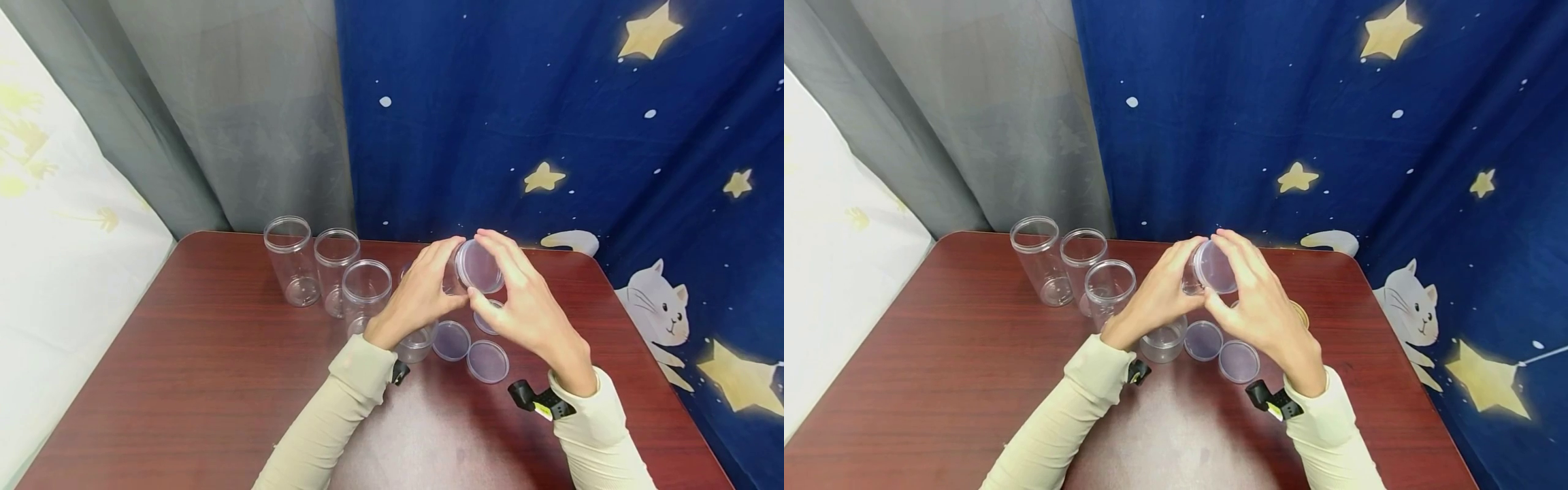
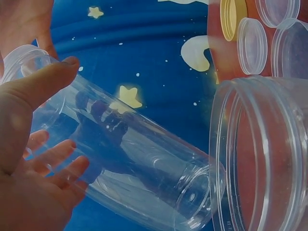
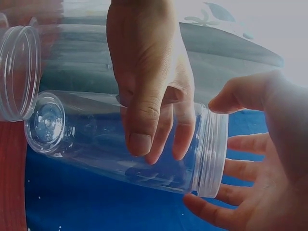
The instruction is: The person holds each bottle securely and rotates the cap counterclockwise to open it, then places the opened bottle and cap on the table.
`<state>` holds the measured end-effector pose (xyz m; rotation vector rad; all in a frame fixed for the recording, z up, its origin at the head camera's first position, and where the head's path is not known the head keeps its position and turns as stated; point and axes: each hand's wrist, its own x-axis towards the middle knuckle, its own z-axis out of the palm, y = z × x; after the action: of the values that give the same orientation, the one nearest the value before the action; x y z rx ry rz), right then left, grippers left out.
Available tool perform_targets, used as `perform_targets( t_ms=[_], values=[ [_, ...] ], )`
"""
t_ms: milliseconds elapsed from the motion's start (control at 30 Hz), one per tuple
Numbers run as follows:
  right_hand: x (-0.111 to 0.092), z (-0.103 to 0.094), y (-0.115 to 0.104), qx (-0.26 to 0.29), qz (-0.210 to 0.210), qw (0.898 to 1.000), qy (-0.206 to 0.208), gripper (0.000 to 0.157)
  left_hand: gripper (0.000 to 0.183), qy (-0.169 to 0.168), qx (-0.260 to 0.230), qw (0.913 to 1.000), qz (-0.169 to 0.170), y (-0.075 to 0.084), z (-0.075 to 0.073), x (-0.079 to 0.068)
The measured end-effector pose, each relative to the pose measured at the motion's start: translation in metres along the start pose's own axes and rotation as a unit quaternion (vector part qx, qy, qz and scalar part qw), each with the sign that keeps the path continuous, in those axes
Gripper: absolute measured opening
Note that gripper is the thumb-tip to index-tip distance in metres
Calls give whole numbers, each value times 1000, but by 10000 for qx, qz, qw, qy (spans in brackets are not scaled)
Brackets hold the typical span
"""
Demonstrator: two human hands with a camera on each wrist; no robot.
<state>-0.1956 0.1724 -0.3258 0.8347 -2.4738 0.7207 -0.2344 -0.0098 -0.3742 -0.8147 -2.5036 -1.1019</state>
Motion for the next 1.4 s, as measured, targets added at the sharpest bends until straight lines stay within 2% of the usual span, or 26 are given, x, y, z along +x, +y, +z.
perform_targets(
  t_ms=[267,400,567,800,1400],
  values=[
    [0,1,1,-198,18,9998,-75,79,85,20,1,10000,-1,0,0,-1],
    [0,3,1,-419,38,9990,148,83,85,45,32,10000,32,1,-1,-1],
    [0,4,-1,-641,301,9965,442,86,83,28,44,10000,26,1,0,-1],
    [-1,4,-2,-719,679,9941,446,87,82,5,97,9999,26,2,-1,0],
    [-1,4,-2,-696,481,9957,390,74,82,-10,91,10000,-23,1,-1,-1]
  ],
)
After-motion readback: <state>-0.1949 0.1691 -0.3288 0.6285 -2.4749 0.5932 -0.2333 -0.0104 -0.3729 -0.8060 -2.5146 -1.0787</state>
